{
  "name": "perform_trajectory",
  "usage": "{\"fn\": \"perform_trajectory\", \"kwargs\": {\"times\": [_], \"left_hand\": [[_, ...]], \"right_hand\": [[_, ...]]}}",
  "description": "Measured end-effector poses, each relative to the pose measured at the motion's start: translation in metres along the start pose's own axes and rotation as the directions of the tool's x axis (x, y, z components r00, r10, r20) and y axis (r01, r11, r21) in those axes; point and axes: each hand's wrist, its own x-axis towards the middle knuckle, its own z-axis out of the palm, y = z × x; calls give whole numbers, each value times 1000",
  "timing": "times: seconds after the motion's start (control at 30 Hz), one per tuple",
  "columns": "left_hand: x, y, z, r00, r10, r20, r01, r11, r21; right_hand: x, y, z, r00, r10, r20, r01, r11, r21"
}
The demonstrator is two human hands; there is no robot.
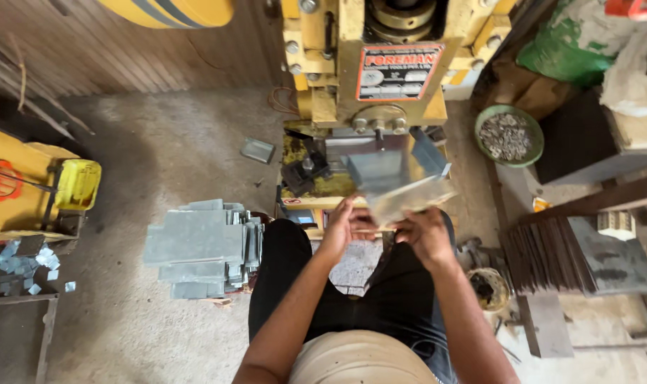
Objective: The person bends and shapes metal sheets using a industrial press machine to form small rectangular boxes.
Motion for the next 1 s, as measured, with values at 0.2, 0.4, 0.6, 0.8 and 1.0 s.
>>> {"fn": "perform_trajectory", "kwargs": {"times": [0.2,0.4,0.6,0.8,1.0], "left_hand": [[7,-1,-6,978,185,-100,-196,974,-114],[-1,-4,-12,943,299,-143,-299,954,25],[2,-5,-13,930,336,-150,-344,938,-31],[23,-1,-15,917,332,-220,-328,943,57],[11,-6,-31,954,155,-255,-180,981,-76]], "right_hand": [[-16,18,19,977,83,195,-81,997,-18],[-10,37,31,988,57,144,-41,993,-113],[5,54,41,998,-45,32,51,977,-208],[31,56,42,998,-62,-16,59,988,-144],[34,70,37,997,-71,-37,63,981,-181]]}}
